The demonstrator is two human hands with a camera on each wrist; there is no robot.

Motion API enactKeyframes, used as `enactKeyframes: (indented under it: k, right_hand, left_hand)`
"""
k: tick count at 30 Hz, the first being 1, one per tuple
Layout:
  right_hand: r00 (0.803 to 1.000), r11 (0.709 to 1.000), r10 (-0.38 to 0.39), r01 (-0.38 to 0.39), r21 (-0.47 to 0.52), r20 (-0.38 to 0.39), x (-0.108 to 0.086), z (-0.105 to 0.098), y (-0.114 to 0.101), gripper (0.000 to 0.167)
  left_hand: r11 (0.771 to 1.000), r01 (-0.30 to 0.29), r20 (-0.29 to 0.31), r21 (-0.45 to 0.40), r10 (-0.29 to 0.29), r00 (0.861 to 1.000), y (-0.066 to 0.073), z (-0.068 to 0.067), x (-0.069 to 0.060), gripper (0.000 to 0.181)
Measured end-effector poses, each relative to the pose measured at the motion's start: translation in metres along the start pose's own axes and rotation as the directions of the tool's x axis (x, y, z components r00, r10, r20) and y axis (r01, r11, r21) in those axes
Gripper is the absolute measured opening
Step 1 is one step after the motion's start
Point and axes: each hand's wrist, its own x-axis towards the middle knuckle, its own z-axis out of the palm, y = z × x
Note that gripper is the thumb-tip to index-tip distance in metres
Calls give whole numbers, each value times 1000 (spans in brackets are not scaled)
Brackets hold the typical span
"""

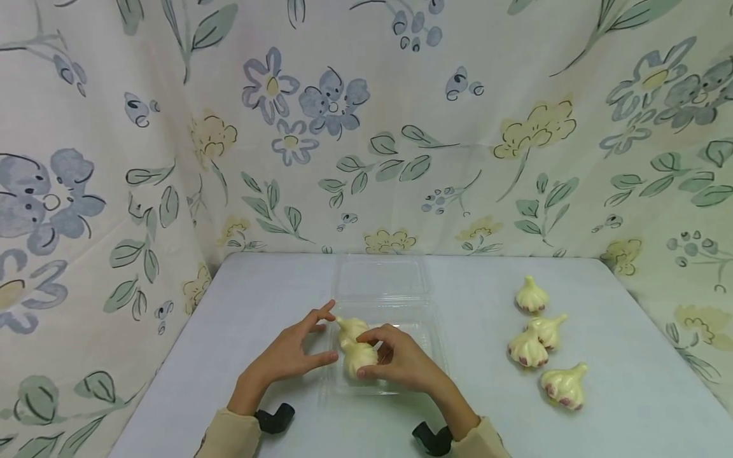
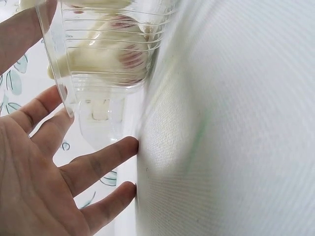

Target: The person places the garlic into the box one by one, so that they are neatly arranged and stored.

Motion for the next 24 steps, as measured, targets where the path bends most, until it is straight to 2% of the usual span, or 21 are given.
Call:
enactKeyframes:
  k: [5,12,24]
  right_hand:
    - [999,999,10,-8,-36,40,1,1,2,49]
    - [993,1000,10,-8,-25,115,3,2,4,50]
    - [990,999,40,-39,-9,133,1,1,0,46]
  left_hand:
    - [1000,2,10,-2,-2,1000,0,0,0,81]
    - [1000,8,11,4,-8,1000,0,-1,-1,89]
    - [1000,-12,7,-10,13,1000,1,-1,-2,77]
